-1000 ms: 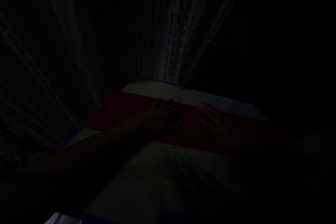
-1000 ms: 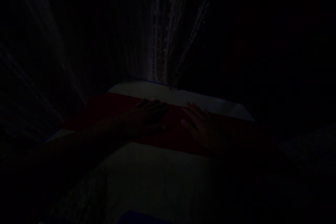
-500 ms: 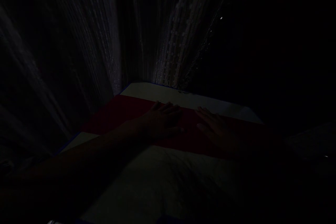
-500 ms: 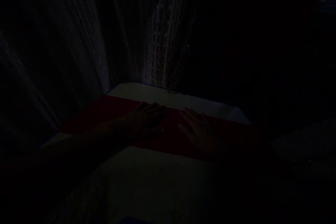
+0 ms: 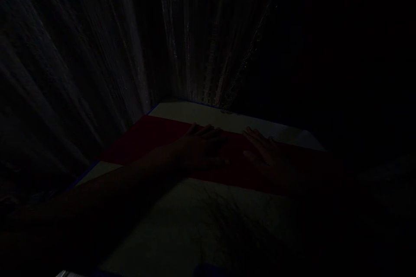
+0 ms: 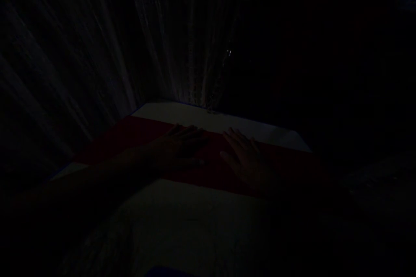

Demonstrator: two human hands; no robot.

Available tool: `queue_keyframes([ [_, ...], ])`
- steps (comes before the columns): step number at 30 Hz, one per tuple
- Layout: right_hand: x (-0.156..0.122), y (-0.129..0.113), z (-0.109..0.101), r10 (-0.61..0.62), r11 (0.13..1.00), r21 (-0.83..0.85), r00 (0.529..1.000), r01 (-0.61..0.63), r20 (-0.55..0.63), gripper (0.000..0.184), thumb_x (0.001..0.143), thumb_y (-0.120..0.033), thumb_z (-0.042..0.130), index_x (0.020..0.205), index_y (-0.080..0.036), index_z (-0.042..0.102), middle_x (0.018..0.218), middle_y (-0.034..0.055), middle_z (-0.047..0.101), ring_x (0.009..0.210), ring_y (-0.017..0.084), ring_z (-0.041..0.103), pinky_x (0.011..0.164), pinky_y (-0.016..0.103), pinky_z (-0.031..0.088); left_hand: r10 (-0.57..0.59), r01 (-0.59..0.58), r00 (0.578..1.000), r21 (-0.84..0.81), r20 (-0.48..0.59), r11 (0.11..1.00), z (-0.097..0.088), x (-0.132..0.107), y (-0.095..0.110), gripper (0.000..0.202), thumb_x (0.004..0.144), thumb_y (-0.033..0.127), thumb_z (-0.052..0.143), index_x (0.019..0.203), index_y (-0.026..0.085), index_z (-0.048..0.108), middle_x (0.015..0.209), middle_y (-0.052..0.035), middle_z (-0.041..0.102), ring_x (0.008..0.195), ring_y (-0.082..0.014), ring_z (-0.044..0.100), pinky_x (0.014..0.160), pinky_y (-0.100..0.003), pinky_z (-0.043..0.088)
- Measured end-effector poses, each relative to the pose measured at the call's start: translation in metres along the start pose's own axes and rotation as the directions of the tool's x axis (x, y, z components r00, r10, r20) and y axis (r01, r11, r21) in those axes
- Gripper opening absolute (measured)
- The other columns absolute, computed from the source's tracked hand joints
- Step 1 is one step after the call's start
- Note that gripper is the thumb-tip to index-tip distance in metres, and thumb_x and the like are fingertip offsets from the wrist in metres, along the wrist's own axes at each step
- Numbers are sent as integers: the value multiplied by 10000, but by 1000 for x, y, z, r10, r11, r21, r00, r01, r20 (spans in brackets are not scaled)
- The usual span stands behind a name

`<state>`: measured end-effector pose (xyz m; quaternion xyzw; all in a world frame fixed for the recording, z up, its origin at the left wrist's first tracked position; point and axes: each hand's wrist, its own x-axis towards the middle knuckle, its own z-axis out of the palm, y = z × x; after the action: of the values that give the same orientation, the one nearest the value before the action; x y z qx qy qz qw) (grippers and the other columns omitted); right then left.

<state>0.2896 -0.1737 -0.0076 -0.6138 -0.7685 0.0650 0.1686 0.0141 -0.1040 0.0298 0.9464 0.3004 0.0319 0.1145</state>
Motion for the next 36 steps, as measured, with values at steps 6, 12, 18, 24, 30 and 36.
queue_keyframes([
  [6,0,3,2,-13,1000,-7,992,14,125,737,1055,-683,308,1658,-262,362,1770,76,247,1663,269,150,1343,657,79,-19,19,1000,6,15,1000,-2,0,2,921,989,818,435,1704,262,272,1778,-107,140,1656,-389,66,1296,-702,30],
  [12,0,3,1,-9,1000,-1,995,10,97,710,1051,-694,315,1652,-320,365,1763,57,273,1656,270,180,1347,648,92,-35,35,999,4,31,999,-4,0,4,928,987,820,436,1707,262,261,1779,-103,132,1657,-385,57,1296,-700,23],
  [18,-1,3,2,-11,1000,4,995,11,102,704,1052,-691,321,1656,-330,356,1769,51,254,1660,278,149,1350,644,69,-19,19,1000,-3,4,1000,-1,1,1,918,987,820,431,1702,262,286,1776,-106,153,1657,-387,71,1296,-695,29],
  [24,0,1,-1,6,1000,3,995,-7,99,731,1047,-698,326,1653,-291,371,1769,60,254,1662,268,158,1347,648,85,-7,7,1000,-2,9,1000,0,1,-1,936,978,849,394,1706,274,270,1780,-101,133,1657,-391,64,1291,-707,37],
  [30,0,-7,-3,-53,998,18,998,52,32,735,1048,-704,327,1652,-289,374,1776,52,232,1664,254,155,1348,643,103,-5,5,1000,6,-12,1000,4,3,-4,956,967,865,386,1702,262,288,1774,-113,155,1650,-415,88,1282,-729,48],
  [36,-1,-7,4,-52,998,29,993,49,103,721,1041,-716,340,1650,-330,373,1760,45,275,1657,263,188,1343,671,78,6,-5,1000,6,-25,1000,7,3,-7,974,951,900,327,1707,289,268,1778,-97,137,1655,-400,73,1288,-713,37],
])
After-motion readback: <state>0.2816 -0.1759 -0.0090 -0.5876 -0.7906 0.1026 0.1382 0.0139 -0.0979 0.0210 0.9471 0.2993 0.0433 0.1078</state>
